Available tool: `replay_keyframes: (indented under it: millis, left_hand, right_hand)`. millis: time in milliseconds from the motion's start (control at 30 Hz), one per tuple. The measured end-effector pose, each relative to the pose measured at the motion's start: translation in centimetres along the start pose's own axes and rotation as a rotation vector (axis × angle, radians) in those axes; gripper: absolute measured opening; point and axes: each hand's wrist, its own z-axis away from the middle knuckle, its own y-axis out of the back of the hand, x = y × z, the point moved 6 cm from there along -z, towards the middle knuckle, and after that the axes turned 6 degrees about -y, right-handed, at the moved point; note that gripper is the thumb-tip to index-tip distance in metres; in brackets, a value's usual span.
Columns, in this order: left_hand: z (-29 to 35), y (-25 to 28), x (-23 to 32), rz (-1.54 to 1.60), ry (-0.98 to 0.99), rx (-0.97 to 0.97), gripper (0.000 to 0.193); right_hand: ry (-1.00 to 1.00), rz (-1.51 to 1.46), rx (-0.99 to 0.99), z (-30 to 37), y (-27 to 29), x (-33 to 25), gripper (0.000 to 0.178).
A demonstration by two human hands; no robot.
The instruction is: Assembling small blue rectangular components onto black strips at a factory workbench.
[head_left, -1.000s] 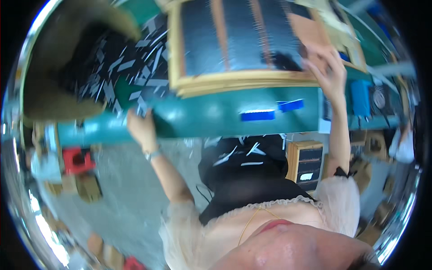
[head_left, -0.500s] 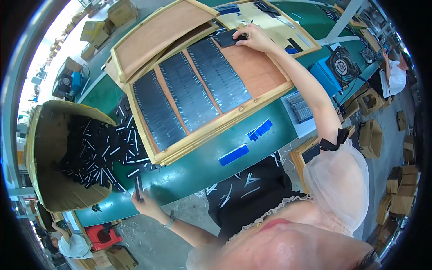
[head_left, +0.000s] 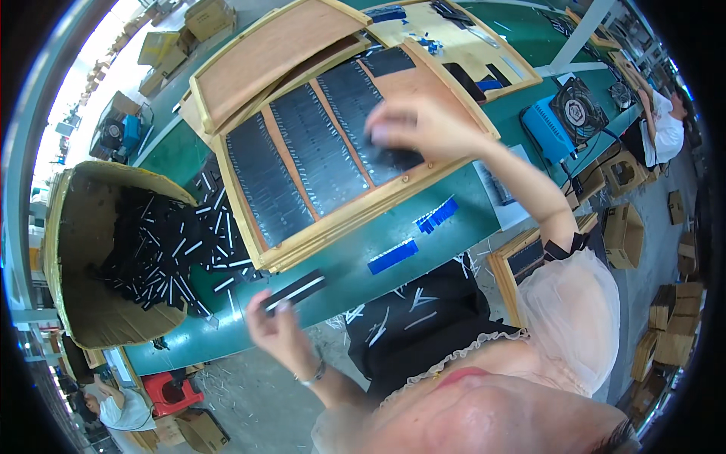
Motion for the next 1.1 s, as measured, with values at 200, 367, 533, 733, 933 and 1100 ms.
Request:
replay_keyframes:
  millis: [200,367,533,733,933,1100]
  left_hand:
    - [2.7,-8.6,-2.2,0.252,0.185,-0.341,0.041]
    - [4.3,-9.3,-2.9,0.566,0.23,-0.43,0.053]
    - [5.1,-7.2,-4.5,0.574,0.205,-0.347,0.051]
    - [6.4,-6.9,-4.2,0.707,0.262,-0.36,0.053]
    - [7.1,-6.2,-5.2,0.725,0.306,-0.397,0.05]
    - [7.2,-5.1,-7.0,0.484,0.171,-0.497,0.054]
  right_hand:
    - [-0.047,-0.27,-0.228,7.8,-10.5,-1.3,0.019]
    - [-0.495,-0.529,-0.358,10.3,-11.5,-0.2,0.027]
    - [0.152,0.036,-0.02,11.2,-10.0,-1.9,0.029]
    - [0.557,0.407,0.36,12.6,-11.8,-3.3,0.017]
    - [0.597,0.239,0.235,13.3,-13.2,-3.1,0.021]
    - [0.448,-0.016,0.076,13.8,-13.1,-2.3,0.024]
